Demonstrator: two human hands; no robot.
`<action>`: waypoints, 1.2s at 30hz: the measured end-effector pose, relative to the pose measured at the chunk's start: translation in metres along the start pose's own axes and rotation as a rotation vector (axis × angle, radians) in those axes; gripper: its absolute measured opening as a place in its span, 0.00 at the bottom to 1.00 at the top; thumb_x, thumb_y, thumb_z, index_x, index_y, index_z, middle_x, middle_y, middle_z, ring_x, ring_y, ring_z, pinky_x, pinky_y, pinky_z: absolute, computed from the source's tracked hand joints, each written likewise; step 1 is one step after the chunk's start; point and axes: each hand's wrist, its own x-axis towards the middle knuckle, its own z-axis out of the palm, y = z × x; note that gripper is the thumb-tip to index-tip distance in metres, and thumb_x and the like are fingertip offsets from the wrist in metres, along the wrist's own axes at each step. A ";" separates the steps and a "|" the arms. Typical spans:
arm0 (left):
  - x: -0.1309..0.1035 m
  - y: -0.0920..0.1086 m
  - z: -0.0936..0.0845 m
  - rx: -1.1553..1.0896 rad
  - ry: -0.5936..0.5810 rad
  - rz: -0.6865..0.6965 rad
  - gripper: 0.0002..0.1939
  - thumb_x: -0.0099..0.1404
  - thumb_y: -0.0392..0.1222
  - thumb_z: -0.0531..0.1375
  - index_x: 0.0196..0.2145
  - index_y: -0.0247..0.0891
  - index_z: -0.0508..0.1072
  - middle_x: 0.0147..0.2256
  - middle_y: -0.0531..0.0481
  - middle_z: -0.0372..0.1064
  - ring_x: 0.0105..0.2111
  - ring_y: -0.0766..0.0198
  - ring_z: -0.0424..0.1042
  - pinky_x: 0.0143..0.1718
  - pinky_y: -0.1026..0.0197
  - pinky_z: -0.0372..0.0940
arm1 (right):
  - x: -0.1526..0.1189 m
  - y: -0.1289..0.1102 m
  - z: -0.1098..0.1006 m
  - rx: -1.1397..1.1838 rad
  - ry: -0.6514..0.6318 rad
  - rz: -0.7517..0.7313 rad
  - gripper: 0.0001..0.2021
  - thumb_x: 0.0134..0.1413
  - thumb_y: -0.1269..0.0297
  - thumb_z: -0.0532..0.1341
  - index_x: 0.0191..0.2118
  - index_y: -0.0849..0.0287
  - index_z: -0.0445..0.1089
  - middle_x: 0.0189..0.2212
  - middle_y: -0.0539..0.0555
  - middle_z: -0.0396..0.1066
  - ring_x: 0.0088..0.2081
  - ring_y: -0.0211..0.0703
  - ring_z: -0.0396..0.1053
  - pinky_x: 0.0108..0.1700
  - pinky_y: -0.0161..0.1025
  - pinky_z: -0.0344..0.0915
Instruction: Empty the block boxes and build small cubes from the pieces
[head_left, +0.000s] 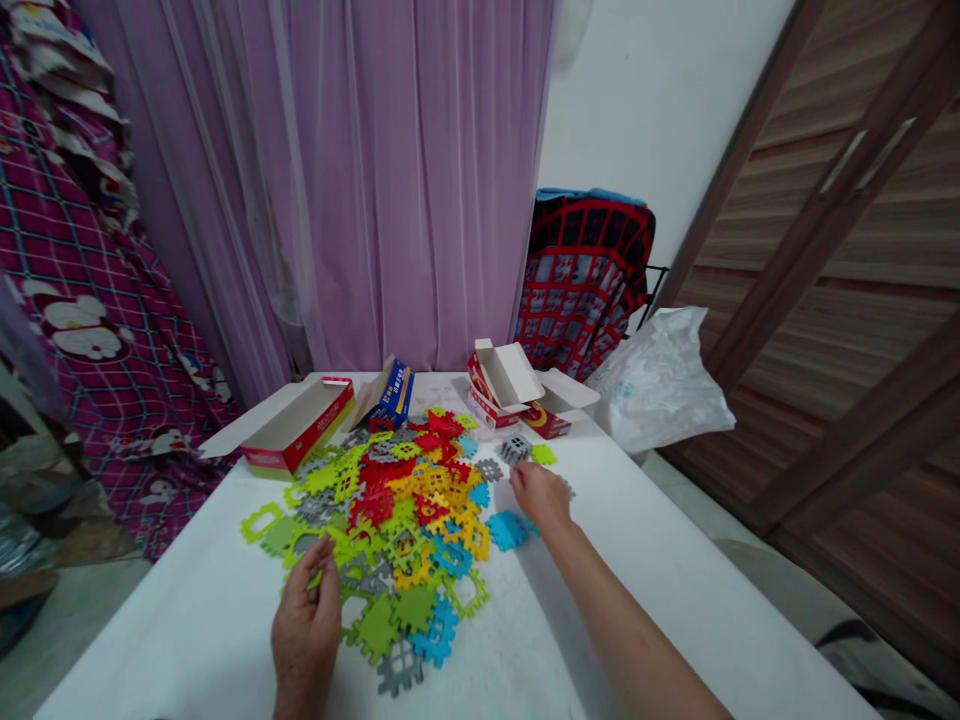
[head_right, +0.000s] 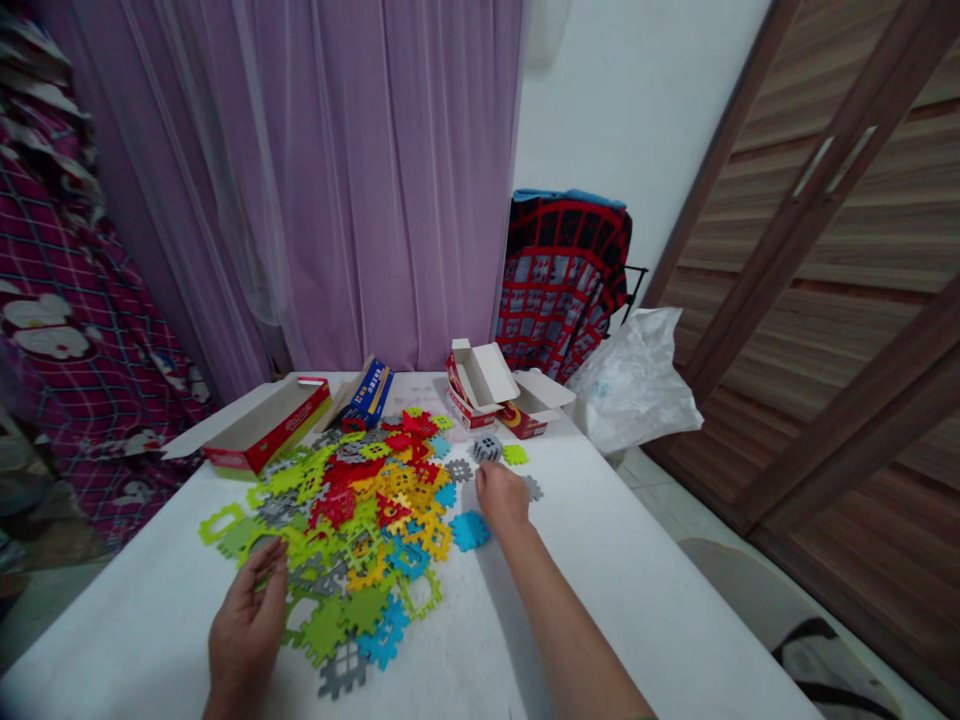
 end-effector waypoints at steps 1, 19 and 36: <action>0.000 0.000 0.000 0.013 0.001 0.000 0.27 0.58 0.61 0.55 0.48 0.41 0.73 0.47 0.45 0.76 0.40 0.57 0.77 0.40 0.58 0.72 | -0.009 0.008 0.001 0.028 0.022 0.001 0.15 0.64 0.61 0.52 0.39 0.54 0.77 0.38 0.55 0.79 0.39 0.43 0.75 0.35 0.35 0.60; -0.005 -0.005 -0.004 0.076 0.080 0.214 0.18 0.62 0.51 0.53 0.43 0.41 0.75 0.42 0.46 0.78 0.44 0.57 0.76 0.49 0.53 0.70 | -0.108 0.033 0.049 0.517 0.475 -0.576 0.14 0.63 0.64 0.53 0.33 0.58 0.76 0.26 0.52 0.76 0.26 0.35 0.72 0.33 0.29 0.66; -0.075 0.032 -0.007 0.616 -0.250 0.635 0.27 0.56 0.59 0.64 0.49 0.40 0.72 0.45 0.42 0.75 0.48 0.49 0.71 0.52 0.45 0.60 | -0.113 0.022 0.044 0.459 0.121 -0.539 0.17 0.62 0.64 0.50 0.36 0.57 0.77 0.34 0.55 0.78 0.35 0.38 0.72 0.40 0.31 0.63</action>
